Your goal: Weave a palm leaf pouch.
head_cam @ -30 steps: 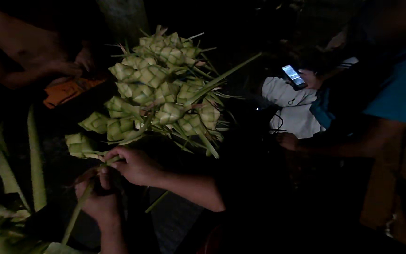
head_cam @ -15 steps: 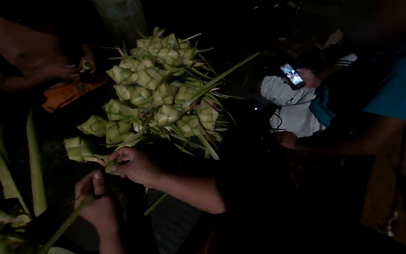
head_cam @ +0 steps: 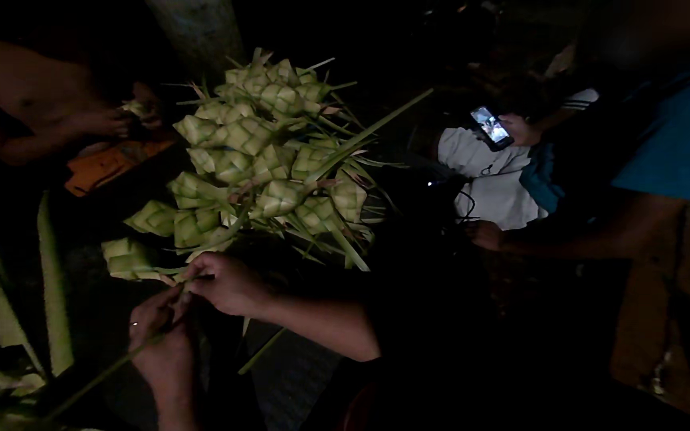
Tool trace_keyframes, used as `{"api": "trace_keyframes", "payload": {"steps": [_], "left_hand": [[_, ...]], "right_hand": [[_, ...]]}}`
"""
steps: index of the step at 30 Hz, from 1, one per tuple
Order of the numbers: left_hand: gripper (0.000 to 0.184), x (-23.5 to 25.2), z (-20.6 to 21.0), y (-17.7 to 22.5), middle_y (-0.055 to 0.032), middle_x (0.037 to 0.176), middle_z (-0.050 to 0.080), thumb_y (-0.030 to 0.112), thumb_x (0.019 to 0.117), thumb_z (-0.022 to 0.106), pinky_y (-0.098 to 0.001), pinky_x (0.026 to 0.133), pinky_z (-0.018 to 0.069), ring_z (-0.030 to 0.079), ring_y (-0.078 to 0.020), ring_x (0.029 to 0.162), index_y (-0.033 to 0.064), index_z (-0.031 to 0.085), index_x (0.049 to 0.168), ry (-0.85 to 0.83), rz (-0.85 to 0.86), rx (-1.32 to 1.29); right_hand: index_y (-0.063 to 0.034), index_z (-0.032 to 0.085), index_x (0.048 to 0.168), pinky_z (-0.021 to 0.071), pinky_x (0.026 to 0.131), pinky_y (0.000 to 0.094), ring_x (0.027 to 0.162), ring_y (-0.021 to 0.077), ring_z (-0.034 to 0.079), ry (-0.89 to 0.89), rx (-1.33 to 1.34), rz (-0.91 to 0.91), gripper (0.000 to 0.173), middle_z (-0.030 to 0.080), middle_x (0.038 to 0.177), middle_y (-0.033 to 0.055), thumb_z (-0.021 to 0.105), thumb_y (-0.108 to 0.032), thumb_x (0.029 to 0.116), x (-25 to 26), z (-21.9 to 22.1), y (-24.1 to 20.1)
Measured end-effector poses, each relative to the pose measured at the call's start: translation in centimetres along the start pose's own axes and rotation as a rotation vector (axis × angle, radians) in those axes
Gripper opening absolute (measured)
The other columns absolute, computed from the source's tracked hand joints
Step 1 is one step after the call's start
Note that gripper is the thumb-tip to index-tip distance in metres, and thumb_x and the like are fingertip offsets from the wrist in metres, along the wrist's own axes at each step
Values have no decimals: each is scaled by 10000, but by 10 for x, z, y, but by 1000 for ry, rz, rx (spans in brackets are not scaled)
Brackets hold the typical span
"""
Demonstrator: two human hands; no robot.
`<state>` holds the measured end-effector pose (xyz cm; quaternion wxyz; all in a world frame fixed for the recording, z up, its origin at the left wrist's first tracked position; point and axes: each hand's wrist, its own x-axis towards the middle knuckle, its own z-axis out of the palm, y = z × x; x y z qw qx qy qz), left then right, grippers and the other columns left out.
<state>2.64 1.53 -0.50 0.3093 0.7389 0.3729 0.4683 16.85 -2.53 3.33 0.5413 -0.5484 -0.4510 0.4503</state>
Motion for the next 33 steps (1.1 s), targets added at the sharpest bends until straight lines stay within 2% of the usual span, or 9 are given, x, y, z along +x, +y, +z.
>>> {"api": "trace_keyframes", "payload": {"steps": [4,6,8,13,21,25,27,30,33], "left_hand": [[233,-1,5,2,-181,1061,629,73,945,674,-206,870,494,596,-105,968,-128,650,1059,82,38,112],[252,0,2,3,-191,1048,634,98,957,661,-234,852,487,592,-120,940,-130,645,1063,49,25,143],[248,2,-2,2,-138,1051,612,102,969,629,-218,826,512,592,-76,920,-108,616,1100,-23,-33,89],[221,2,-10,-7,-89,1188,577,84,929,600,-204,881,520,581,-51,1053,-58,591,1098,-125,-124,-79],[55,3,-13,-14,12,1166,593,56,901,621,-221,884,550,600,-37,1060,57,606,954,-119,-39,-226],[127,3,-13,-11,-65,1196,580,8,912,603,-210,915,535,591,-42,1086,-55,590,1022,-125,-19,-149],[173,3,-12,-9,-117,1183,584,33,936,613,-216,921,520,584,-64,1090,-97,587,1046,-122,-6,-82],[213,3,-11,-4,-97,1102,598,78,966,626,-198,887,526,601,-37,1002,-92,597,1090,-108,-7,-31],[205,3,-11,-6,-114,1079,607,89,976,619,-193,877,513,595,-54,989,-92,627,1072,-98,15,43]], "right_hand": [[55,625,1248,523,901,417,998,258,652,-1,-58,-70,250,676,1119,212,532,-75,1056,-7,1,-4],[51,626,1247,527,899,412,997,253,654,4,-53,-71,247,675,1124,209,533,-75,1056,-6,2,-2],[35,625,1271,525,900,414,1001,248,653,-26,-75,-62,261,674,1125,196,522,-78,1059,-5,0,-1],[25,623,1293,508,952,456,1073,290,644,-146,-232,-103,278,669,1168,207,488,-57,1064,-3,-8,-2],[2,608,1323,503,986,488,1141,319,644,-172,-306,-127,295,658,1245,212,479,-79,1071,-5,-6,-2],[5,617,1314,498,994,489,1151,316,642,-161,-302,-118,290,662,1246,208,485,-65,1066,-9,-8,-2],[26,622,1287,505,959,457,1089,290,644,-121,-193,-109,270,665,1192,213,500,-57,1062,-9,-7,2],[68,619,1257,530,879,352,988,208,641,-24,92,-19,251,656,1178,218,552,-38,1039,-4,-4,3],[54,592,1266,480,738,265,831,117,551,-6,275,101,249,622,1127,168,559,-37,1036,-3,-4,0]]}}
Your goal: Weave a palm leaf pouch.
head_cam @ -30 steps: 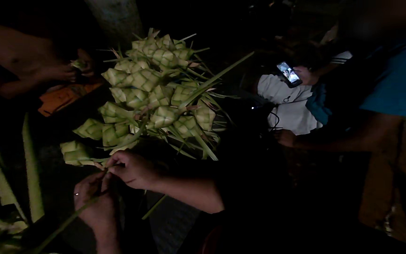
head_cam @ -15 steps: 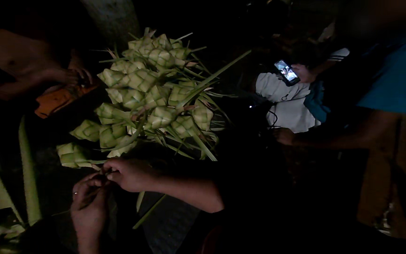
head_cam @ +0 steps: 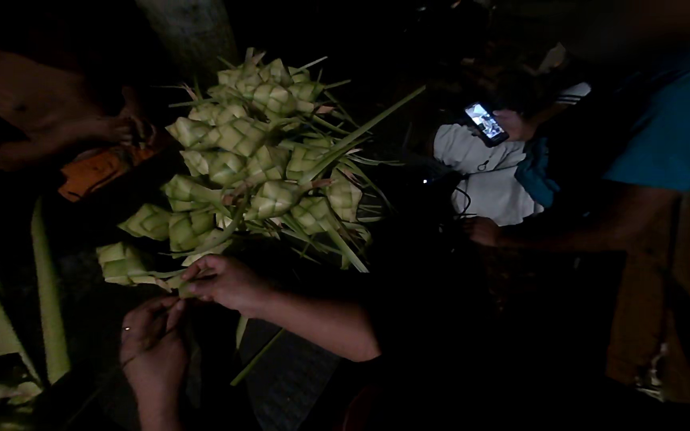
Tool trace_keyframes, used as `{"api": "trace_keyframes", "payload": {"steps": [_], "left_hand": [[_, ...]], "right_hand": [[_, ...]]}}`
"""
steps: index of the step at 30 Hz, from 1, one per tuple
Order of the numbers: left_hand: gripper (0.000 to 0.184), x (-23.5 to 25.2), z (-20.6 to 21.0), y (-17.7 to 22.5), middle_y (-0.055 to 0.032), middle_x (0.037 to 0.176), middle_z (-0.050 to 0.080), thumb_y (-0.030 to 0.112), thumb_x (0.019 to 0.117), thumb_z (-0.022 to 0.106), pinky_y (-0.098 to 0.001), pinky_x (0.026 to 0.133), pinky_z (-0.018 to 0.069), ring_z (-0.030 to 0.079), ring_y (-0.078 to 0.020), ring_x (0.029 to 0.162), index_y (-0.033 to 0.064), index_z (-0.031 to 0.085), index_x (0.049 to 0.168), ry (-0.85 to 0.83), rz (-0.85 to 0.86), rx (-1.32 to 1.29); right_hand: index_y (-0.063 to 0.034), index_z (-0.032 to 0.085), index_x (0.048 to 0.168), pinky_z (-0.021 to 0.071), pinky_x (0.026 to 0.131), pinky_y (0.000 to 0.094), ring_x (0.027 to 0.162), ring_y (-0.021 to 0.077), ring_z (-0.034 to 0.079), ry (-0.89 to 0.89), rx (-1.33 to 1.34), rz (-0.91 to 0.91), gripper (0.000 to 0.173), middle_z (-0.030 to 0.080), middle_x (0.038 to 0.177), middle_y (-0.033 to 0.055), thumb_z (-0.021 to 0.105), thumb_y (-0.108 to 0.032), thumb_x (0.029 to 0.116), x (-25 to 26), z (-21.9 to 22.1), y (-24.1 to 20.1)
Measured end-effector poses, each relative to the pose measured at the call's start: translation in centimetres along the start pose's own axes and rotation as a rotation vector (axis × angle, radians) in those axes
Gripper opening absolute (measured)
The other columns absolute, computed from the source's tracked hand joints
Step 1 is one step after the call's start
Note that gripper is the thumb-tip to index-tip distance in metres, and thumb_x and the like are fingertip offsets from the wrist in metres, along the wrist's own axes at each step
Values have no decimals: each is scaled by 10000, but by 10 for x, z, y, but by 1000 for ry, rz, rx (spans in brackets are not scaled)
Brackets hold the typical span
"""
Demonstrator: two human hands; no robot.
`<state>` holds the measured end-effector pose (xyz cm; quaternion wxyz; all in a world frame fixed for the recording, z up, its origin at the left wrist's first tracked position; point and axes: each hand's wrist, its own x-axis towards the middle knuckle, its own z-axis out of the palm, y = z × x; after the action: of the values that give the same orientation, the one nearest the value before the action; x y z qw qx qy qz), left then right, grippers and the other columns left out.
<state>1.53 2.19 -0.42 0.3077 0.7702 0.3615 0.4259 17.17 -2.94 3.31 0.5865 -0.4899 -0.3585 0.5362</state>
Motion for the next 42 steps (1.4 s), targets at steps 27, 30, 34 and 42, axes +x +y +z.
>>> {"api": "trace_keyframes", "payload": {"steps": [27,30,34,42], "left_hand": [[312,-3,7,13,-62,1082,565,107,1081,387,-185,912,492,563,19,999,-162,458,1221,391,67,-158],[220,-4,6,7,33,1115,595,145,1076,404,-242,945,510,586,2,1057,-28,510,1161,321,203,-242],[224,-1,5,6,64,1057,583,149,1052,460,-228,877,539,607,9,952,-11,453,1209,354,163,-378],[373,-11,15,32,85,990,697,-46,852,670,-186,826,586,676,20,908,-29,547,1203,-67,-129,-355]], "right_hand": [[-109,709,1284,491,1012,537,1213,324,591,-49,-748,-415,302,581,1375,163,661,-154,990,1,-2,6],[-38,716,1221,412,1072,575,1272,328,556,-234,-871,-476,248,645,1303,146,608,-101,1007,5,5,-4],[-2,718,1159,517,958,493,1101,304,663,-278,-858,-503,208,710,1135,162,575,-72,1026,6,12,-25],[-29,764,984,585,652,325,736,120,686,-167,-564,-981,95,734,856,54,751,-74,901,58,53,-63]]}}
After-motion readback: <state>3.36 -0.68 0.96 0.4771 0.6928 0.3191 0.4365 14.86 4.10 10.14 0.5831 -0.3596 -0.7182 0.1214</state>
